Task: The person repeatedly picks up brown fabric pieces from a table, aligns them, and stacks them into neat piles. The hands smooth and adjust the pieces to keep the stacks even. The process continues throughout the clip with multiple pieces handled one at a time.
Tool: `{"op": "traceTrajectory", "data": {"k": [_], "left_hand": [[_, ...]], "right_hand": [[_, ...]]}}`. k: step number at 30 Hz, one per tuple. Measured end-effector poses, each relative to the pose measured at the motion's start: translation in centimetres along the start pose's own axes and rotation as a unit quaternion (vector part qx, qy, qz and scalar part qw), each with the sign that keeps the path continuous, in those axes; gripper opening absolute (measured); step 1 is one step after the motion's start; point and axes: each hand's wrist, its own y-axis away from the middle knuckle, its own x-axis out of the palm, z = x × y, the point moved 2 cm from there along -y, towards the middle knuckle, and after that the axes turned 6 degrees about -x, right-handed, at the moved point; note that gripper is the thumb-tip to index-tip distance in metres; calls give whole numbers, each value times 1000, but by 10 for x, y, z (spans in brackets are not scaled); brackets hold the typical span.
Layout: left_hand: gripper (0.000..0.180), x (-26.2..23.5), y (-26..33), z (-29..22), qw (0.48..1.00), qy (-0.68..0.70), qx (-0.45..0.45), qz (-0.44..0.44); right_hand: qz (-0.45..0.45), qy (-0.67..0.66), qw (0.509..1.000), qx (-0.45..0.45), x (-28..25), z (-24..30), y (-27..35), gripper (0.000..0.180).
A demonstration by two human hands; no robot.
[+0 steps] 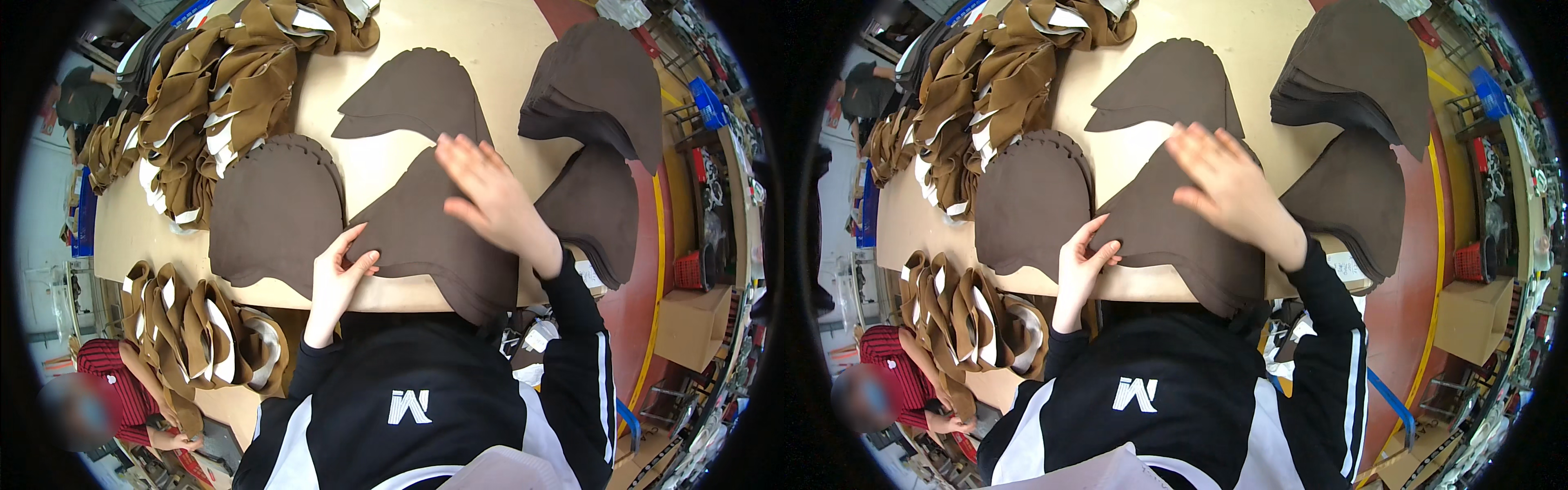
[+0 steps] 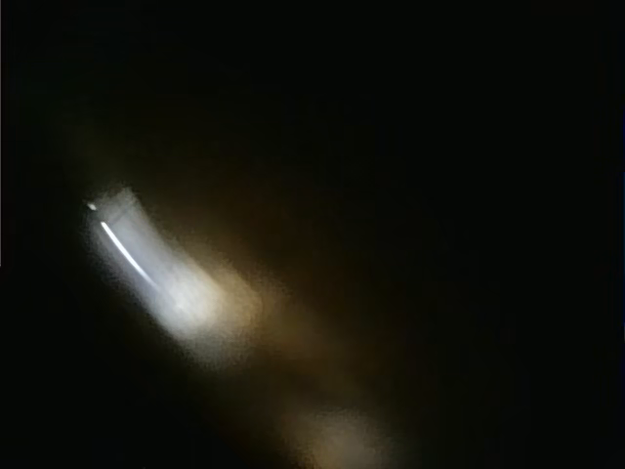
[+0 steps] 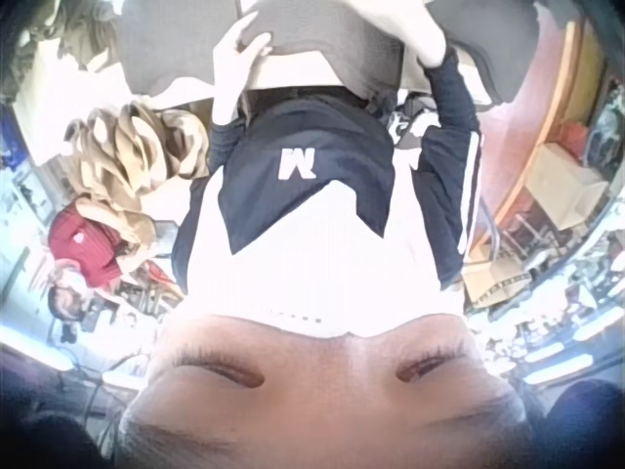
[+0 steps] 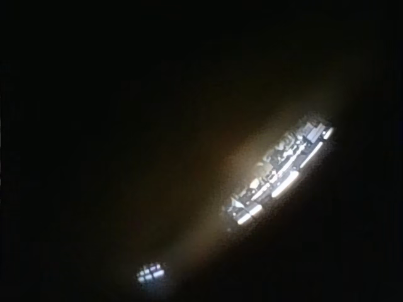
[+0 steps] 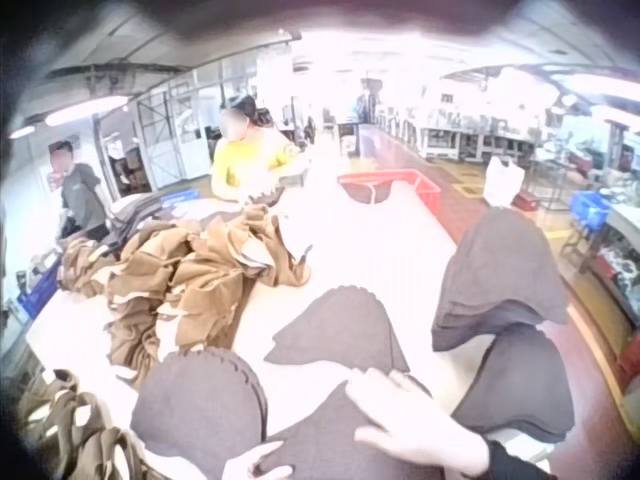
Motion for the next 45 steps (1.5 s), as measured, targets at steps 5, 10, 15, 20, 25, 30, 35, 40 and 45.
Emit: {"op": "traceTrajectory", "data": {"k": [5, 10, 15, 20, 25, 30, 35, 40, 45], "left_hand": [[49, -2, -8, 5, 1000, 11, 7, -1], [47, -1, -9, 5, 999, 34, 21, 2], [46, -4, -11, 8, 1000, 13, 10, 1], [48, -4, -10, 10, 1000, 19, 17, 14], [50, -4, -13, 10, 1000, 10, 18, 21], [51, -5, -10, 9, 1000, 20, 9, 14], [48, -6, -15, 10, 999, 9, 31, 26], [39, 0, -12, 6, 998, 16, 56, 0], [31, -11, -9, -3, 989, 32, 137, -38]], "right_hand": [[107, 3, 993, -45, 40, 11, 18, 85], [178, -120, 963, -165, 44, 67, 50, 79], [131, -156, 960, -193, 40, 82, 47, 61], [103, -9, 990, -91, 45, 40, 38, 46], [107, 74, 988, 82, 26, -36, 18, 51], [34, 211, 975, 67, 17, -40, 6, 55], [67, -56, 983, -162, 69, 55, 26, 56], [70, 85, 993, 50, 38, -31, 9, 45], [34, 181, 972, 143, -2, -74, 33, 45]]}}
